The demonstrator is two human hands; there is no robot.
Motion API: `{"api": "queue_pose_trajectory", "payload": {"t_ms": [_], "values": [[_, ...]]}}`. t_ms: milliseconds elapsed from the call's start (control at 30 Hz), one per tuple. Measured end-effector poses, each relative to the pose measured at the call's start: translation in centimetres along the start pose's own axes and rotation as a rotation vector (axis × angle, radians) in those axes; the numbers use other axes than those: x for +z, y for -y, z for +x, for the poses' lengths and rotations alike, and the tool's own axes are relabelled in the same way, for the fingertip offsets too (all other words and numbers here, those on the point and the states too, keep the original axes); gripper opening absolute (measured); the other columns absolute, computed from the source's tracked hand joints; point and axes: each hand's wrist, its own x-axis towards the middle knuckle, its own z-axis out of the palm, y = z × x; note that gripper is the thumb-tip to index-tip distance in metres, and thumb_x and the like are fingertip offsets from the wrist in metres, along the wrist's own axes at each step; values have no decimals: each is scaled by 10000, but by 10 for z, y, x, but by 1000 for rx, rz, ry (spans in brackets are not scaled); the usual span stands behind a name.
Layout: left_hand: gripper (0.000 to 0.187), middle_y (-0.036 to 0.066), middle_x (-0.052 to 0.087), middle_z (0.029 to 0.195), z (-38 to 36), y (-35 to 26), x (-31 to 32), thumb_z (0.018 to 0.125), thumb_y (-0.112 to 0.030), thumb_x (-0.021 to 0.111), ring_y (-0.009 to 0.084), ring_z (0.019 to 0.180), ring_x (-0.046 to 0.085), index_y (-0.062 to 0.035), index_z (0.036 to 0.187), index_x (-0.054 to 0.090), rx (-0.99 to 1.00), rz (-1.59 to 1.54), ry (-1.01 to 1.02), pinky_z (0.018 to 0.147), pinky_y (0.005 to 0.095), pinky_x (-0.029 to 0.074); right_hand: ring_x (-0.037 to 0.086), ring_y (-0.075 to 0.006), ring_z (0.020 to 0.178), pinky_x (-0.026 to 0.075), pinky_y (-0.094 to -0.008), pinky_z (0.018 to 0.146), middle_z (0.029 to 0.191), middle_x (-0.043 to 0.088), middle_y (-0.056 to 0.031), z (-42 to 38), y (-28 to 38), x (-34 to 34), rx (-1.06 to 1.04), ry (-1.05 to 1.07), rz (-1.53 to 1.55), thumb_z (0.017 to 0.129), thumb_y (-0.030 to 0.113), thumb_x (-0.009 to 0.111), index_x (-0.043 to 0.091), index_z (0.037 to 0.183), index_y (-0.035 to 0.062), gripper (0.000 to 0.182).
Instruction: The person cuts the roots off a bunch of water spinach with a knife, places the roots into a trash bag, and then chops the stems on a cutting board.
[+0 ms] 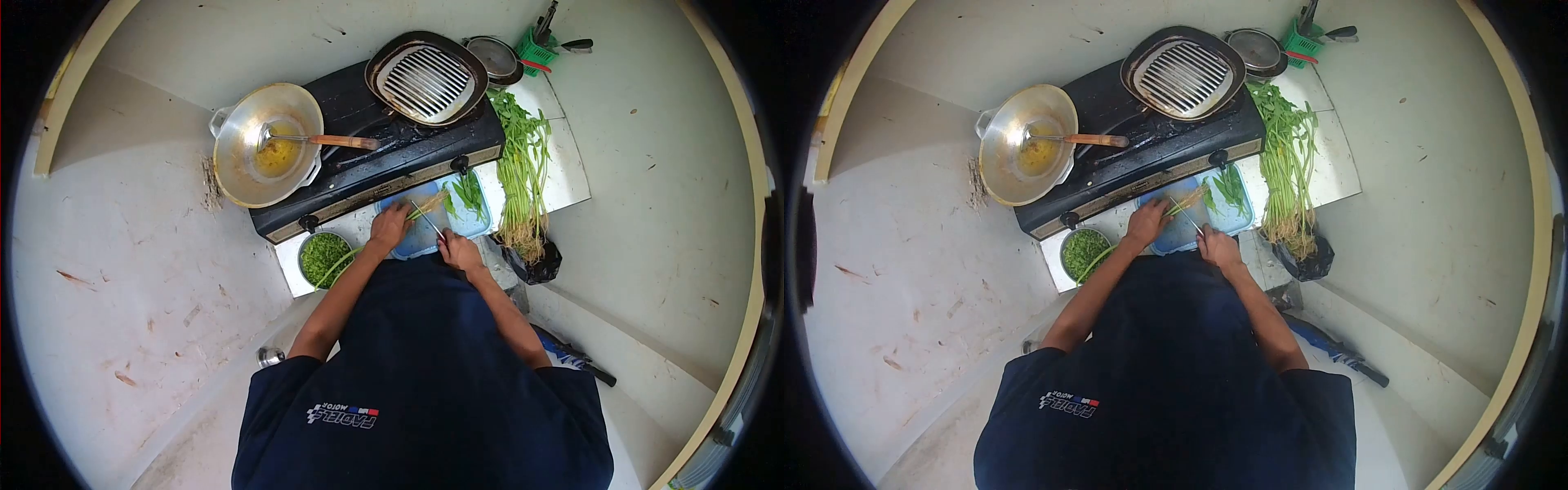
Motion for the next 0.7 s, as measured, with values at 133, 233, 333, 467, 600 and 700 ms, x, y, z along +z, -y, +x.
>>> {"api": "queue_pose_trajectory", "payload": {"t_ms": [133,233,333,467,600,700], "values": [[210,206,612,1100,5,12,12,919,-135,704,449,1063,622,-63,1099,625,97,-34,-57,892,529,536,711,-479,856,573,-574,757,937,723,-269,-1,5,-5,-2,8,-8,1018,313,554,575,1118,38,294],[176,213,590,1065,9,22,22,907,-78,689,463,1040,612,-49,1055,598,115,-126,-50,875,539,523,710,-477,854,572,-573,763,933,722,-269,-1,3,-5,-10,9,-6,1013,319,559,581,1118,37,301],[145,211,576,1039,11,27,26,907,-51,675,469,1019,604,-35,1004,569,112,-180,-29,864,550,504,710,-476,848,570,-575,769,923,721,-270,-1,-3,-2,-17,8,-12,1011,323,560,587,1131,35,313],[133,204,571,1027,9,23,23,909,-31,661,475,1010,601,-34,995,559,116,-182,-41,853,555,498,710,-477,848,570,-574,772,902,718,-274,-5,-2,-3,15,37,-28,1009,317,560,589,1149,31,320],[122,204,573,1025,7,22,25,911,-22,649,478,1004,604,-32,992,558,143,-180,-87,843,554,500,707,-484,821,570,-575,748,870,715,-279,-1,2,-4,-3,36,-38,1014,309,556,585,1146,29,311],[131,202,583,1021,5,19,21,905,-19,659,470,999,607,-22,996,565,140,-198,-80,844,548,501,702,-492,769,566,-582,714,821,710,-285,10,5,1,-61,-21,-40,1020,303,557,586,1174,40,306]]}}
